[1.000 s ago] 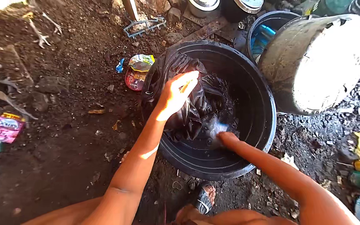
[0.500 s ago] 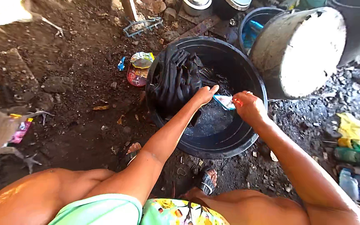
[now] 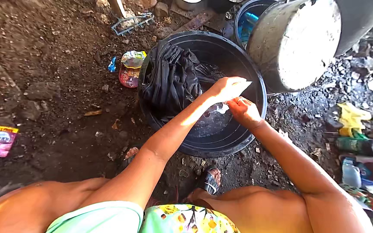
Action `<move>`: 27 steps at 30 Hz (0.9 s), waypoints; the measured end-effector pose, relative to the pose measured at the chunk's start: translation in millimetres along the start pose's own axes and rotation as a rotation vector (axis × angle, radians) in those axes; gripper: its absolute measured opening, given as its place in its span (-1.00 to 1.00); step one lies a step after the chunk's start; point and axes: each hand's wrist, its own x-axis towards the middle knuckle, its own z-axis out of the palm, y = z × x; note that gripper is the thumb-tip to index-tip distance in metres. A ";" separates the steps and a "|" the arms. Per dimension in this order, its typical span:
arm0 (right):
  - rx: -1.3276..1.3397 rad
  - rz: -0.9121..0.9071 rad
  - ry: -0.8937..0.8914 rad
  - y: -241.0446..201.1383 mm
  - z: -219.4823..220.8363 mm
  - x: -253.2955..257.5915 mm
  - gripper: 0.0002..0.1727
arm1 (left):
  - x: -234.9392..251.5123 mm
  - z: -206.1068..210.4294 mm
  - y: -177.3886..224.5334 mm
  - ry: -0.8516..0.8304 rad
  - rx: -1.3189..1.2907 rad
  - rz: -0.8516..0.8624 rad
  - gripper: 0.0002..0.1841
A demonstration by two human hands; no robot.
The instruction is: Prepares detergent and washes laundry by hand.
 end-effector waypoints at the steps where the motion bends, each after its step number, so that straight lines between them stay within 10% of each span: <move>1: -0.020 -0.007 0.037 4.1 2.8 -0.2 -0.85 | 2.9 4.3 5.5 -0.036 0.040 0.035 -0.62; 6: -0.099 0.091 0.064 37.3 27.5 10.9 -0.93 | 9.0 13.4 12.9 0.041 0.250 0.117 -0.54; 10: -0.071 0.461 -0.505 71.7 56.5 32.8 -0.65 | -9.0 -10.3 20.3 0.232 0.258 0.128 -0.52; 15: 0.070 0.872 -0.802 71.1 125.8 -0.8 -0.66 | -38.5 -43.7 9.4 0.399 0.295 0.101 -0.58; 22: 0.215 0.428 -1.353 11.0 98.7 -11.9 -0.58 | -55.3 -56.4 -25.9 0.430 0.222 -0.031 -0.61; 27: 0.239 0.534 -1.061 -0.7 8.6 36.8 -0.66 | -35.2 -38.6 -30.1 0.193 0.186 -0.319 -0.49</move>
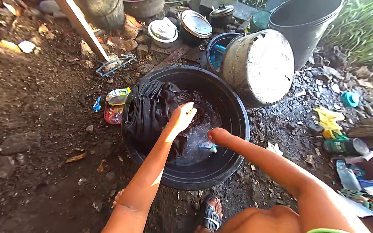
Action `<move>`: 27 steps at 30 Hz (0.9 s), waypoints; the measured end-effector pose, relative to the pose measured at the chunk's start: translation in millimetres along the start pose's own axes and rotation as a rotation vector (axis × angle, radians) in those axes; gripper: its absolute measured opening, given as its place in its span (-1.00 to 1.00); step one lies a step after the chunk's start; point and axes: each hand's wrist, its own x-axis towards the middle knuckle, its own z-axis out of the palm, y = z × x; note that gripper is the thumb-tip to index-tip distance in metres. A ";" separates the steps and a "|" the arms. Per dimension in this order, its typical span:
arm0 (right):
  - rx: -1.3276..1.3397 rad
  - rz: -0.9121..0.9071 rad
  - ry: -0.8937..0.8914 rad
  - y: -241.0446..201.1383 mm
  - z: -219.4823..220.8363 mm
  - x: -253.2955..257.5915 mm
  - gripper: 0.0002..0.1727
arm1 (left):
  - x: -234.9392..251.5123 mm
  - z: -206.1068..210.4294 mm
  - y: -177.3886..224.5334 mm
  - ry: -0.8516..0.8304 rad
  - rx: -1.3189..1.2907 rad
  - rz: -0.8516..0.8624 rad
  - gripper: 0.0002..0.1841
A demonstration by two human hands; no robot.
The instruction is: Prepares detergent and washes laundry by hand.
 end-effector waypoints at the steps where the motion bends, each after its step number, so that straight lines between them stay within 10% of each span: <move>1: 0.021 0.005 0.074 -4.9 -12.2 -11.3 -0.64 | 3.6 4.6 1.4 -0.071 0.019 -0.075 -0.45; 6: 0.071 -0.236 0.862 -14.6 -12.1 -59.3 -0.80 | 17.4 27.8 0.9 -0.287 -0.217 -0.516 -0.27; 9: -0.080 -0.442 1.216 -4.0 1.6 -53.7 -0.86 | 21.2 35.0 -4.0 -0.200 -0.602 -0.480 -0.31; 15: -0.106 -0.473 1.063 23.8 35.9 -32.6 -0.85 | 23.6 29.8 28.5 -0.070 -0.033 0.089 -0.66; 27: -0.106 -0.136 1.188 53.5 19.3 -45.2 -0.80 | 13.1 40.9 113.2 -0.328 0.516 0.591 -0.56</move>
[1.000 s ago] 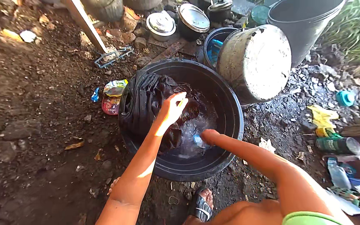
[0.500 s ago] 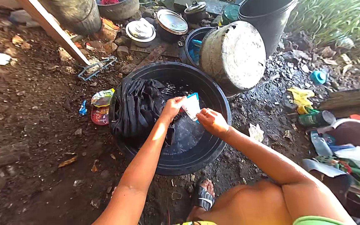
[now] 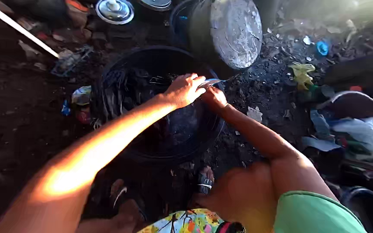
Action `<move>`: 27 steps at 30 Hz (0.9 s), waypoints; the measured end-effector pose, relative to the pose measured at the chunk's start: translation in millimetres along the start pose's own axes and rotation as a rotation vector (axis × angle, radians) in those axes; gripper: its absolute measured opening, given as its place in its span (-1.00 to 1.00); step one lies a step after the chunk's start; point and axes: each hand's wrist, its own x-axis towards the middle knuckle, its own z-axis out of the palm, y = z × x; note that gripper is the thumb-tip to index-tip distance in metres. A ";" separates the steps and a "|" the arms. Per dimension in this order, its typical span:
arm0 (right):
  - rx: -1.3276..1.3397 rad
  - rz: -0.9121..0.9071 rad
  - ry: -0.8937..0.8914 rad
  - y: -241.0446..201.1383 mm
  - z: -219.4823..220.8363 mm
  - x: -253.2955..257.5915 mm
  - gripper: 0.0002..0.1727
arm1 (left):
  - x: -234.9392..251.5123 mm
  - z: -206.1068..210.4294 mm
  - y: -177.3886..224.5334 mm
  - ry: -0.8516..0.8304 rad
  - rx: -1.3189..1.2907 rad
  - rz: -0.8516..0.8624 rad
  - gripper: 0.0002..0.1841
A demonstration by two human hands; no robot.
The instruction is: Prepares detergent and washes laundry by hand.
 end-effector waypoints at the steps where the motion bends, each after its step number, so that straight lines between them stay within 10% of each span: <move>1: -0.057 0.077 -0.010 13.1 -7.4 -0.9 -0.76 | -1.9 -15.6 -5.5 -0.046 0.083 0.005 -0.49; 11: 0.111 1.457 -0.070 209.7 -75.9 -146.2 -0.42 | -157.0 -149.4 -160.8 0.115 0.229 -0.607 -0.48; 19: 0.115 1.737 0.193 197.5 -103.8 -185.5 -0.29 | -287.0 -123.9 -243.8 0.245 -0.065 -1.136 -0.46; 23: -0.072 1.402 -0.089 176.3 -97.7 -82.7 -0.14 | -295.4 -107.0 -245.9 0.310 -0.146 -1.159 -0.46; 27: 0.215 0.509 -0.322 34.5 -32.6 66.4 -0.07 | -266.0 -76.5 -234.0 0.360 -0.345 -1.144 -0.36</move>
